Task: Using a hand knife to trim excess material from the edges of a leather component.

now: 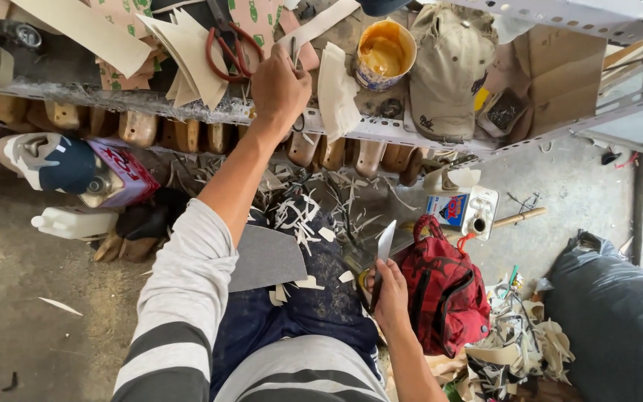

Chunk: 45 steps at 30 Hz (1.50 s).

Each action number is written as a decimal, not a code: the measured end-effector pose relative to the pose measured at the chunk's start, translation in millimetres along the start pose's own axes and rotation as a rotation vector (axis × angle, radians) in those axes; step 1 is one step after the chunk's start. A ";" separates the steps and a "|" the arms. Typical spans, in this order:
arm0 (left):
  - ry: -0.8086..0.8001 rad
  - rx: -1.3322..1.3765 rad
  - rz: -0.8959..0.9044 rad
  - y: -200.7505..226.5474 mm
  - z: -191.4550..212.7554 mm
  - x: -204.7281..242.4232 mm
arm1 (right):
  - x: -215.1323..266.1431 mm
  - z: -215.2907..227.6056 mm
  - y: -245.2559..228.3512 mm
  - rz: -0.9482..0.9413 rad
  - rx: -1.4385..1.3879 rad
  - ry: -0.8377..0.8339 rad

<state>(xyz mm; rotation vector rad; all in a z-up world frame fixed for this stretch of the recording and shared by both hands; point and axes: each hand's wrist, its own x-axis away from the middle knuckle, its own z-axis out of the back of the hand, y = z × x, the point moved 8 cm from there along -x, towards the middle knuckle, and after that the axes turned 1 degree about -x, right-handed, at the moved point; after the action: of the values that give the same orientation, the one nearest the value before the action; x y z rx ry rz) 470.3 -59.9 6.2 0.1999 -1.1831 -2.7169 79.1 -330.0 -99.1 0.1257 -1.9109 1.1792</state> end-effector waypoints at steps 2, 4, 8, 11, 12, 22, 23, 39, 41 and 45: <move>-0.063 -0.102 -0.037 16.5 5.4 7.0 | -2.9 -2.4 0.5 -0.019 0.008 -0.011; -0.089 -0.089 -0.022 37.3 -1.8 18.1 | -4.4 -4.1 0.1 -0.012 0.010 -0.017; -0.218 -0.006 -0.058 69.9 -33.1 35.4 | -1.4 -11.1 -6.3 -0.007 0.014 -0.014; -0.146 -0.045 -0.279 58.2 -78.6 39.1 | 4.3 -6.4 -9.9 0.026 -0.047 -0.024; -0.142 -0.051 -0.269 52.7 -78.9 38.7 | 1.3 -1.1 -5.9 0.018 -0.042 -0.031; -0.067 0.102 -0.392 26.3 -42.2 35.8 | -10.4 6.1 -0.7 0.063 0.028 -0.036; -0.074 0.100 -0.406 24.8 -42.2 36.7 | -11.5 6.7 -1.0 0.072 0.018 -0.028; -0.076 -0.348 -0.100 -8.3 -12.9 35.8 | -7.4 7.7 3.8 0.083 0.027 -0.039; -0.168 -0.375 -0.083 -2.0 -26.1 27.9 | -9.4 12.0 7.4 0.079 -0.008 -0.015; -0.174 -0.337 -0.062 -0.3 -40.0 17.3 | -8.1 15.8 8.8 0.077 0.022 0.005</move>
<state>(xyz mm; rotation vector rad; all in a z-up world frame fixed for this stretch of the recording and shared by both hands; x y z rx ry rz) 461.1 -91.8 -22.0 -0.0464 -0.7450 -2.9834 70.2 -339.9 -113.7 0.0612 -1.9141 1.2510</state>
